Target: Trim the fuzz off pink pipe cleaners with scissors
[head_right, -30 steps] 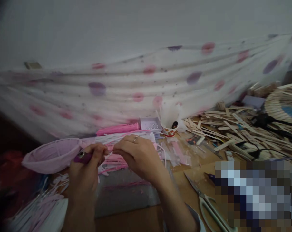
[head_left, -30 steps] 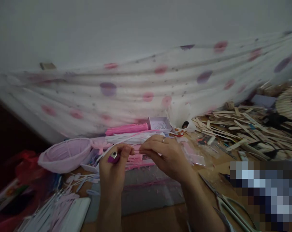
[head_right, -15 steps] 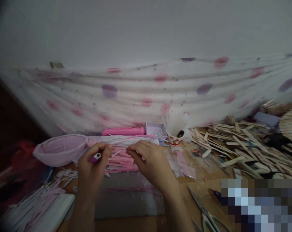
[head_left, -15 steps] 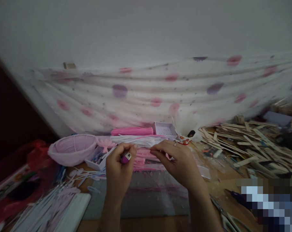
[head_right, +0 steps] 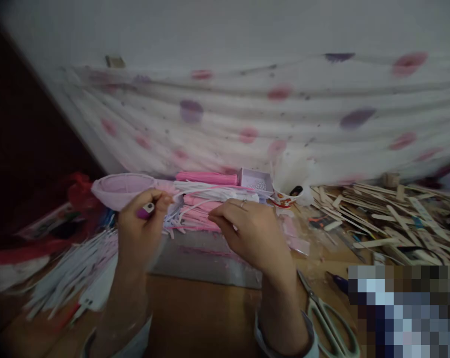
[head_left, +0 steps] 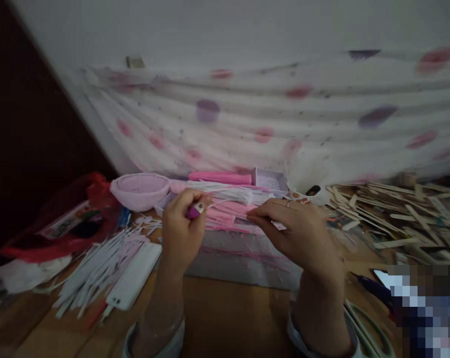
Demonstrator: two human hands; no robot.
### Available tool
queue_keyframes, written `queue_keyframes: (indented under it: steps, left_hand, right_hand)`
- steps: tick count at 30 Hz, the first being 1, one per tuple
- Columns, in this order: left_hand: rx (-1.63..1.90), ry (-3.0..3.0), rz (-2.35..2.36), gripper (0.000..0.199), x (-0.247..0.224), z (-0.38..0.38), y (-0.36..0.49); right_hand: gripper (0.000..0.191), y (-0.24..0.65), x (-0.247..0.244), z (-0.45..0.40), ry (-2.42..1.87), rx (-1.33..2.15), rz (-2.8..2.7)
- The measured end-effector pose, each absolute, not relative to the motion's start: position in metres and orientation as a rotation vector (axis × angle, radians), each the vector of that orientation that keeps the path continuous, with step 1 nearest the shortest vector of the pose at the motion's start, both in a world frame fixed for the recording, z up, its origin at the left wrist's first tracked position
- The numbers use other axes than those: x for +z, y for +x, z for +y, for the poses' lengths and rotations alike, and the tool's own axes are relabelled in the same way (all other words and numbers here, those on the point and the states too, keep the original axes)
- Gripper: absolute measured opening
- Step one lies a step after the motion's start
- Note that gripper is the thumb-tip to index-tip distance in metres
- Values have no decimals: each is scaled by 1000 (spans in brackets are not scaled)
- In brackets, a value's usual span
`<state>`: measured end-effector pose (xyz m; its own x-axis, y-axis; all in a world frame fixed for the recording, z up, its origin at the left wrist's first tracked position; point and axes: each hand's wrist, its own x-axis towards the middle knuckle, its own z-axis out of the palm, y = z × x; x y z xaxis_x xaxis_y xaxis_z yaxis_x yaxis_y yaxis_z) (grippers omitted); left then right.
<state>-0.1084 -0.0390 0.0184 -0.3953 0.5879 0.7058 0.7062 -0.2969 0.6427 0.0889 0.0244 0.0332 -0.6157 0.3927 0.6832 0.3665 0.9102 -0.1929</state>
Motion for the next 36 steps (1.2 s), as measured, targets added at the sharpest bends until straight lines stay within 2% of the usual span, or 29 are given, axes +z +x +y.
queue_keyframes:
  steps: [6,13,17,25,30,36]
  left_hand:
    - [-1736,-1462,-1927,16,6,-79,-146]
    - [-1652,-1435,-2306,23,-39,-115,-157]
    - [-1623,-1327,-2460,29,-70,-127,-171]
    - [-1308,-1255,-2790,39,-125,-140,-182]
    - [-1046,-1240,-2918,35,-140,-143,-187]
    - [-936,-1251,-2935,37,-145,-144,-174]
  right_hand:
    - [11,89,33,19,-446,73,-2403]
    - [23,95,19,2,-395,111,-2612]
    - [24,128,3,-2,-654,166,-2675]
    - [27,195,-66,-18,-1233,679,-2574]
    - [26,220,-101,-18,-1372,660,-2495]
    - [28,223,-112,-20,-1424,631,-2396]
